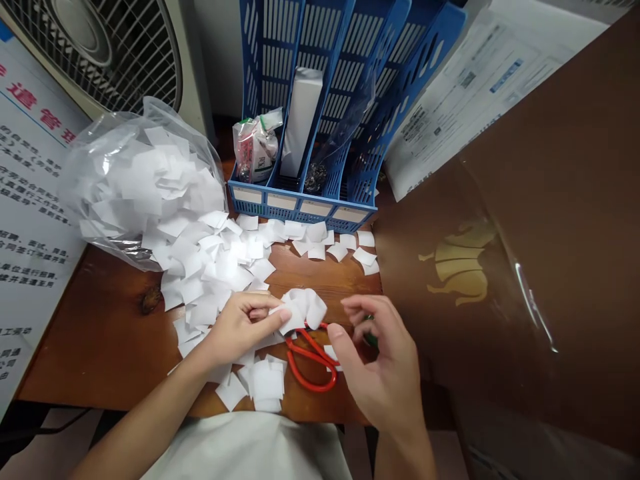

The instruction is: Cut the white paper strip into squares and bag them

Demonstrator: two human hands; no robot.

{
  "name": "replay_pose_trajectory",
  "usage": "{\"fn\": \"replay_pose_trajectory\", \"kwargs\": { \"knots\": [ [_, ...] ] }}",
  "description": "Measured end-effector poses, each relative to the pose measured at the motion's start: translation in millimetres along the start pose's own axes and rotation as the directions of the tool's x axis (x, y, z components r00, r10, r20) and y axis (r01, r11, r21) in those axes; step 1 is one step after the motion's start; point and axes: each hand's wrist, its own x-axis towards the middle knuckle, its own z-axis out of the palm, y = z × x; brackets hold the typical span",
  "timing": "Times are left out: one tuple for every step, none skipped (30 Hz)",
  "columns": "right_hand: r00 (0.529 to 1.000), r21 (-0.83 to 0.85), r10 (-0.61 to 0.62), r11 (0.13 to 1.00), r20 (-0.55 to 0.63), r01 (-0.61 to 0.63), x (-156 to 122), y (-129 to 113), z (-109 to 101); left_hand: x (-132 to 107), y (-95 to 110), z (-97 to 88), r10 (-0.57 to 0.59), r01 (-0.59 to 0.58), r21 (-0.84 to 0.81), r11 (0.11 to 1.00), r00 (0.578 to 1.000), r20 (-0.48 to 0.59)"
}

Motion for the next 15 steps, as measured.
{"fn": "replay_pose_trajectory", "kwargs": {
  "knots": [
    [0.997,-0.017,-0.079,0.997,0.018,0.080,3,-1,-2,0,-1,0.9,-0.008,0.008,-0.002,1.000,1.000,0.027],
    [0.988,-0.013,-0.129,0.991,0.085,0.130,7,-1,-2,0,-2,1.4,-0.015,0.015,-0.004,1.000,0.998,0.053],
    [0.975,0.009,-0.140,0.990,0.172,0.141,10,0,-1,0,-2,1.3,-0.021,0.021,-0.004,1.000,0.997,0.074],
    [0.959,0.038,-0.124,0.992,0.254,0.119,13,2,2,0,-2,0.5,-0.027,0.027,-0.004,1.000,0.996,0.085],
    [0.947,0.061,-0.095,0.995,0.308,0.080,15,5,5,0,-3,-0.8,-0.034,0.034,-0.005,0.999,0.995,0.089],
    [0.940,0.073,-0.060,0.997,0.335,0.038,17,8,8,0,-2,-2.5,-0.039,0.040,-0.009,0.999,0.995,0.087],
    [0.940,0.079,-0.032,0.997,0.339,0.005,18,13,11,1,-2,-4.4,-0.043,0.044,-0.012,0.999,0.996,0.081],
    [0.944,0.082,-0.012,0.997,0.331,-0.017,20,17,13,1,-2,-6.4,-0.045,0.046,-0.016,0.999,0.996,0.074],
    [0.947,0.077,0.002,0.997,0.320,-0.028,21,21,14,1,-2,-8.2,-0.047,0.049,-0.023,0.999,0.996,0.069],
    [0.951,0.068,0.008,0.997,0.310,-0.030,22,24,14,1,-2,-9.7,-0.050,0.052,-0.028,0.998,0.996,0.071],
    [0.954,0.056,0.006,0.998,0.301,-0.024,23,26,13,2,-2,-10.9,-0.050,0.052,-0.027,0.998,0.996,0.074],
    [0.957,0.040,0.000,0.999,0.290,-0.012,25,28,12,2,-2,-11.7,-0.044,0.045,-0.012,0.999,0.996,0.073],
    [0.961,0.023,-0.007,1.000,0.277,0.000,26,30,11,3,-3,-12.3,-0.030,0.028,0.024,0.999,0.997,0.068],
    [0.964,0.009,-0.011,1.000,0.264,0.009,28,31,9,4,-4,-12.7,-0.004,-0.001,0.083,0.997,0.998,0.057],
    [0.968,0.004,-0.014,1.000,0.251,0.013,29,32,7,5,-5,-12.9,0.033,-0.040,0.156,0.987,0.999,0.043]
  ]
}}
